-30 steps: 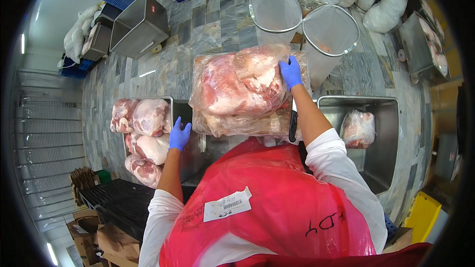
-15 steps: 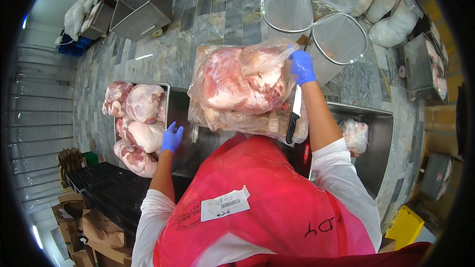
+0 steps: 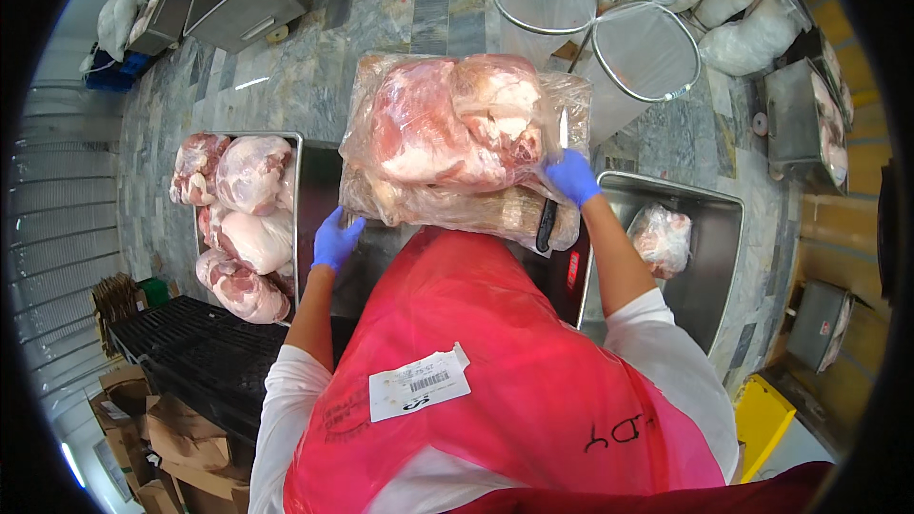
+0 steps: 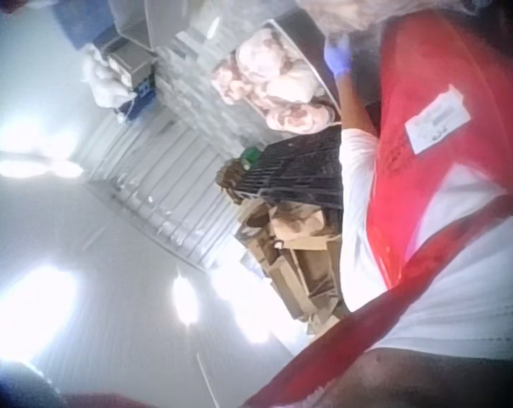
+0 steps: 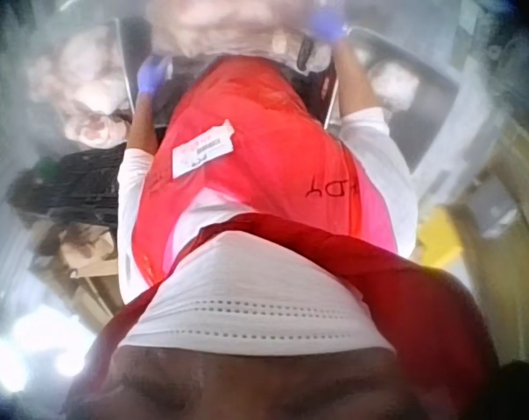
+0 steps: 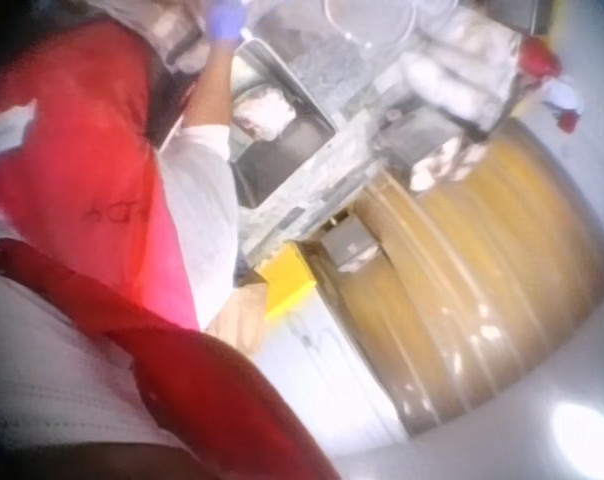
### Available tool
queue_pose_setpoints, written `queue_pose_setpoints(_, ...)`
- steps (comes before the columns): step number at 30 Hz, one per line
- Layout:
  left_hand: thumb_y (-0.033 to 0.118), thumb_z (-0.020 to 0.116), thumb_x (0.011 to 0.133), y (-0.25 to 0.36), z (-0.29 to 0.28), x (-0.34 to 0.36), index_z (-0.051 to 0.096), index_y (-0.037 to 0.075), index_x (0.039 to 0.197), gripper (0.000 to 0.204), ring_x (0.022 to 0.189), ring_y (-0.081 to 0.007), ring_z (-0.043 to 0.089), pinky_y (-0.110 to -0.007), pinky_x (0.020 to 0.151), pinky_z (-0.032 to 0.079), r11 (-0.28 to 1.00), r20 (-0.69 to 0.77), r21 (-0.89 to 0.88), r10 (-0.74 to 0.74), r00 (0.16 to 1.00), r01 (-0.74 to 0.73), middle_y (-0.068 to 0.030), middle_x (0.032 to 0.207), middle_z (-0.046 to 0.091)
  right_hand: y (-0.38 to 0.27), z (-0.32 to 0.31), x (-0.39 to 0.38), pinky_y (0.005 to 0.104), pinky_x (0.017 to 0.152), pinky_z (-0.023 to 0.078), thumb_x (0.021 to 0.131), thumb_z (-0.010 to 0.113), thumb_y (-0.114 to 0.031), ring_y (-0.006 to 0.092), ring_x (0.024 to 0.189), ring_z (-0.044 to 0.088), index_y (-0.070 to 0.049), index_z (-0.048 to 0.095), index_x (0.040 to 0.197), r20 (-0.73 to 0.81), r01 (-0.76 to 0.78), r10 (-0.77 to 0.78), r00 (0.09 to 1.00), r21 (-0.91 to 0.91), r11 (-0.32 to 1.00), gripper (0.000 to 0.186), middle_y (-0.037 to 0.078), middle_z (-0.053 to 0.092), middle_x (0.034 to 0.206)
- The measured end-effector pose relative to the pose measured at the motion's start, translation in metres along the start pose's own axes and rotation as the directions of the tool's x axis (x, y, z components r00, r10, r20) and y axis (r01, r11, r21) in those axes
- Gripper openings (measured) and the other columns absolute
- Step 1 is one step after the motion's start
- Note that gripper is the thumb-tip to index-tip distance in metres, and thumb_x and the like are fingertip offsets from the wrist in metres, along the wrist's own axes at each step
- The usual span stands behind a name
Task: The person cuts a large piece of raw meat on a plastic-lined cutting board using a knife, then places the cut portion into a metal tray. The person repeats this process with another piece of meat, trimming and separating it before placing it in the tray.
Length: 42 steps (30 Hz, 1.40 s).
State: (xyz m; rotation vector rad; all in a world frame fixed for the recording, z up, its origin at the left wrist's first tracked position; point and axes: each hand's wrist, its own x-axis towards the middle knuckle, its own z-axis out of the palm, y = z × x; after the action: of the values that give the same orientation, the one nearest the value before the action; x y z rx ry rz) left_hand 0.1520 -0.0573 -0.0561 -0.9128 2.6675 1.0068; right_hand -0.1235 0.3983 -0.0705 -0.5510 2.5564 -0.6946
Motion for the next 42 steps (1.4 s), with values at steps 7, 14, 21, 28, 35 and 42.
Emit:
queue_pose_setpoints(7,0.027,0.087,0.078,0.059,0.066,0.050,0.024,-0.010,0.154,0.106,0.132,-0.0318,0.053,-0.039,0.110,0.044,0.894,0.063,-0.447,0.016,0.998,0.014,-0.0216,0.149,0.049,0.009,0.036,-0.023,0.0386,0.068,0.054,0.087,0.063,-0.019,0.0246,0.072,0.069,0.001,0.070,0.095,-0.145,-0.131,0.209,0.967,0.421,0.898,0.022,0.013,0.072,0.079)
queue_pose_setpoints(14,0.011,0.084,0.080,0.056,0.097,0.077,0.057,0.000,0.131,0.058,0.104,-0.0205,0.067,-0.035,0.085,0.056,0.686,0.185,-0.695,-0.116,0.976,0.213,-0.0104,0.121,0.066,-0.025,-0.008,-0.037,0.0381,0.066,0.050,0.090,0.055,-0.006,0.0232,0.068,0.060,-0.009,0.059,0.095,0.037,0.085,0.593,0.804,0.981,-0.176,0.007,0.007,0.060,0.076)
queue_pose_setpoints(21,0.007,0.080,0.079,0.055,0.109,0.073,0.063,0.004,0.126,0.049,0.096,-0.0192,0.069,-0.037,0.079,0.057,0.690,0.185,-0.689,-0.130,0.974,0.223,-0.0063,0.114,0.070,-0.009,0.040,-0.039,0.0330,0.065,0.050,0.094,0.058,-0.015,0.0165,0.065,0.055,-0.008,0.057,0.095,0.065,-0.016,0.493,0.868,0.995,-0.103,0.008,0.005,0.056,0.073)
queue_pose_setpoints(28,0.013,0.073,0.086,0.074,0.081,0.058,0.057,0.008,0.134,0.050,0.113,-0.0241,0.065,-0.039,0.096,0.053,0.191,0.373,-0.901,-0.116,0.921,0.389,-0.0084,0.121,0.067,-0.018,0.066,-0.039,0.0377,0.076,0.051,0.089,0.064,-0.019,0.0204,0.083,0.063,0.004,0.065,0.116,-0.065,-0.237,0.374,0.925,0.671,0.702,0.036,0.014,0.069,0.093)
queue_pose_setpoints(35,0.014,0.069,0.088,0.082,0.084,0.059,0.053,0.009,0.137,0.052,0.117,-0.0252,0.062,-0.043,0.099,0.052,0.091,0.530,-0.845,0.012,0.848,0.527,-0.0086,0.130,0.062,-0.009,0.068,-0.028,0.0382,0.081,0.051,0.089,0.063,-0.019,0.0225,0.089,0.064,0.006,0.066,0.116,0.086,-0.320,0.335,0.938,0.584,0.746,0.037,0.015,0.072,0.099)
queue_pose_setpoints(42,0.006,0.071,0.085,0.093,0.093,0.051,0.064,0.003,0.124,0.040,0.107,-0.0238,0.067,-0.039,0.097,0.053,0.332,0.357,-0.877,-0.039,0.933,0.349,-0.0092,0.114,0.070,-0.015,0.071,-0.016,0.0387,0.086,0.051,0.096,0.065,-0.027,0.0202,0.096,0.064,0.004,0.066,0.123,-0.173,-0.239,0.337,0.926,0.422,0.875,0.041,0.016,0.072,0.111)
